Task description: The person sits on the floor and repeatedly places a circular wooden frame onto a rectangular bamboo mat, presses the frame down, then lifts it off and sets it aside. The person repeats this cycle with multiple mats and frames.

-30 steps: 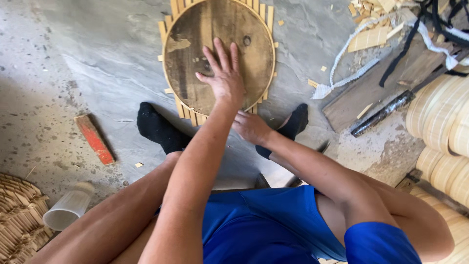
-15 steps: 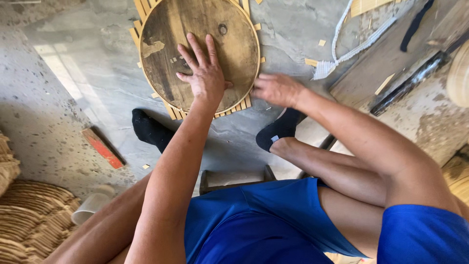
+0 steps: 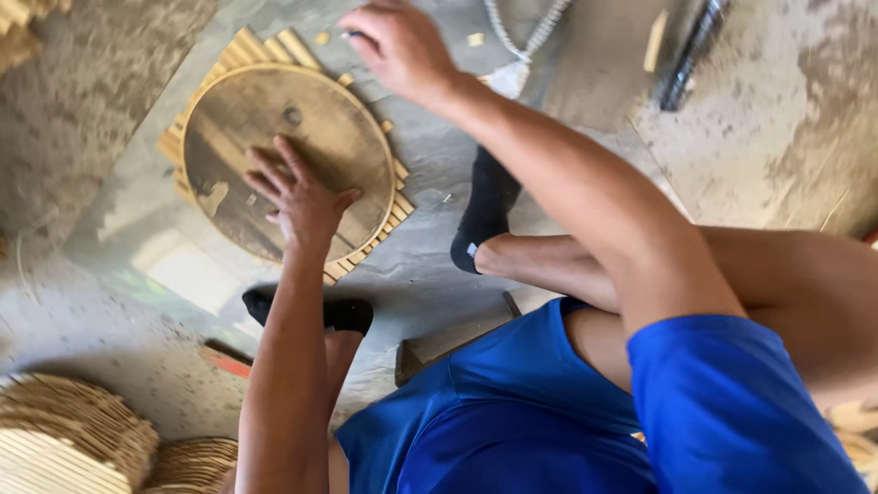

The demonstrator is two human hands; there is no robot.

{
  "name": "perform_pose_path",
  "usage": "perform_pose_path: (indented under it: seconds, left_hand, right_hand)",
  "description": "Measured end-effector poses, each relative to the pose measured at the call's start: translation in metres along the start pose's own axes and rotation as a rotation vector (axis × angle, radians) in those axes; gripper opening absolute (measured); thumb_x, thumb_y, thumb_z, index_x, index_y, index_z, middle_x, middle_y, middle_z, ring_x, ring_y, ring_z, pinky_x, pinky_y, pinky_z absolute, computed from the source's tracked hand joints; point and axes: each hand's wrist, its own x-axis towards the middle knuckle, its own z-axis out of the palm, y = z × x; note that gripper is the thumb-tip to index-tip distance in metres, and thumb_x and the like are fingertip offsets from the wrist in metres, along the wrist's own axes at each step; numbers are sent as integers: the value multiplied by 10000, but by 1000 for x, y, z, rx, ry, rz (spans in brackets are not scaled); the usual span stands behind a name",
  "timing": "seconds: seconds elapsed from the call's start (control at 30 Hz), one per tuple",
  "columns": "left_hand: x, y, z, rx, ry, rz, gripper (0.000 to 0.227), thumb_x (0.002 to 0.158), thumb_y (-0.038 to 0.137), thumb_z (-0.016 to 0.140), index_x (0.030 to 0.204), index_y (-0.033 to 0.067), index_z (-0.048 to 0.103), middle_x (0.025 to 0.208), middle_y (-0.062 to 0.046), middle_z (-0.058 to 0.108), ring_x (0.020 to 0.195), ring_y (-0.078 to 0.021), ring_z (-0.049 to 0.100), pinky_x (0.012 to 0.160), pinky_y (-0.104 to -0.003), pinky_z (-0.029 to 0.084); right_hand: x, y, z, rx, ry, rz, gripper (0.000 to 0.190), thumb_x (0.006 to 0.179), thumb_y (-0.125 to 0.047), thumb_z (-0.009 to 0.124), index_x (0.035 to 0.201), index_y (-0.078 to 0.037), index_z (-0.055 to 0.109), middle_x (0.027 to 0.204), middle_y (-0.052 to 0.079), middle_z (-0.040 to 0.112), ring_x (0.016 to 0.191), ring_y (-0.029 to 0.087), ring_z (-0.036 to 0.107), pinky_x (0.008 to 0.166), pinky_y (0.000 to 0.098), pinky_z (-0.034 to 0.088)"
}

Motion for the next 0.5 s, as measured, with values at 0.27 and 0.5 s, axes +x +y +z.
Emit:
perform_pose_path:
  seconds: [0.27, 0.5]
  left_hand:
    - [-3, -1, 2, -48, 19, 1, 1516, 628, 578, 949, 1644, 121, -80, 1656, -299, -177, 1509, -594, -61, 972, -742, 451]
    - [1, 3, 4, -5, 26, -21, 1518, 625, 656, 909, 1630, 116, -92, 1637, -324, -161, 1485, -615, -41, 966, -746, 438]
  right_hand:
    - [-23, 29, -1, -22, 14, 91, 26, 960, -79, 727, 985, -86, 729, 897, 83, 740, 814, 243, 711, 758, 392, 557]
    - [-21, 24, -26, 138, -9, 244, 108, 957, -37, 699, 1058, -48, 736, 920, 116, 747, 741, 259, 697, 676, 386, 551]
